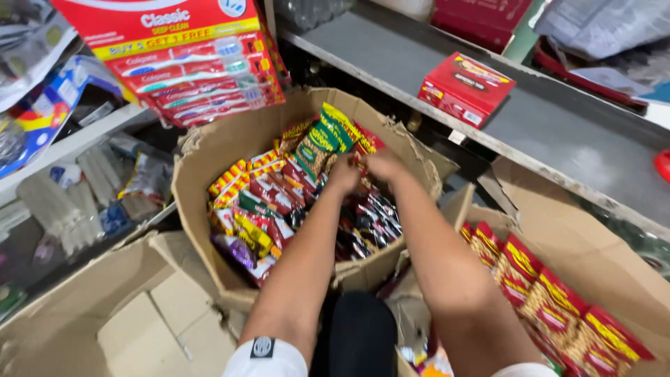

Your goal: Organizing and restocking various snack bags from one cardboard box into another.

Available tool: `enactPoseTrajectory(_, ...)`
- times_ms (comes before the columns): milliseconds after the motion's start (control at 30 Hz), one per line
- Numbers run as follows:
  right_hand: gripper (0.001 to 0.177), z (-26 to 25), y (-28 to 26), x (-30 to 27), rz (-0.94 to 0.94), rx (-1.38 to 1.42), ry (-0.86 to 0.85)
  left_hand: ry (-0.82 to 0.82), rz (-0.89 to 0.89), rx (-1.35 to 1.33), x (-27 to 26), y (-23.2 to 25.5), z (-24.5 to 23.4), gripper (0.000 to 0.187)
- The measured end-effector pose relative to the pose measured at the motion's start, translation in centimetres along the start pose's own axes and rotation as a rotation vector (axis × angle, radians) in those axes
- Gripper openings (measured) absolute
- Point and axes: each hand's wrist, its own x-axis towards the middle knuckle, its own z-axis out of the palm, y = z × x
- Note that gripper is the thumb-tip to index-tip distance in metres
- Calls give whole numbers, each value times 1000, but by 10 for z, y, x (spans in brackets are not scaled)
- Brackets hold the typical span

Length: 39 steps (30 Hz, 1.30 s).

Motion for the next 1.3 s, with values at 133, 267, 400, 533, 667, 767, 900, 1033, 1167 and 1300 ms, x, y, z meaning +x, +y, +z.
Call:
enactPoseTrajectory(133, 40, 6, 44, 31, -195, -380, 76, -23, -130, 20, -21, 25, -14, 59)
enactPoseTrajectory(267, 39, -2, 28, -2, -270, -127, 257, 10, -79, -72, -27, 10, -4, 52)
enactPoseTrajectory(400, 35, -11, 2, -43, -242, -47, 477, 110, -143, -182, -31, 47, -5, 46)
enactPoseTrajectory(533, 36, -10, 16, -37, -377, 149, 490, 222, -146, -201, -42, 49, -13, 47)
enactPoseTrajectory(667, 44, -13, 25, -56, -550, 163, 376, 370, -101, -164, -52, 59, -26, 57)
enactPoseTrajectory(767, 46, -12, 16, -75, -634, 325, 242, 367, -156, -203, -65, 76, -38, 63)
enactPoseTrajectory(900, 56, -13, 7, -88, -604, 628, 187, 241, -172, -291, -67, 70, -39, 68)
enactPoseTrajectory(1033, 63, -10, 16, -71, -596, 622, 220, 144, -104, -358, -77, 89, -43, 68)
enactPoseTrajectory(1167, 59, -6, 15, -78, -413, 508, 152, 155, -137, -236, -82, 87, -43, 60)
enactPoseTrajectory(1300, 103, -8, 18, -77, -360, 121, 94, 200, -210, -156, -79, 82, -42, 57)
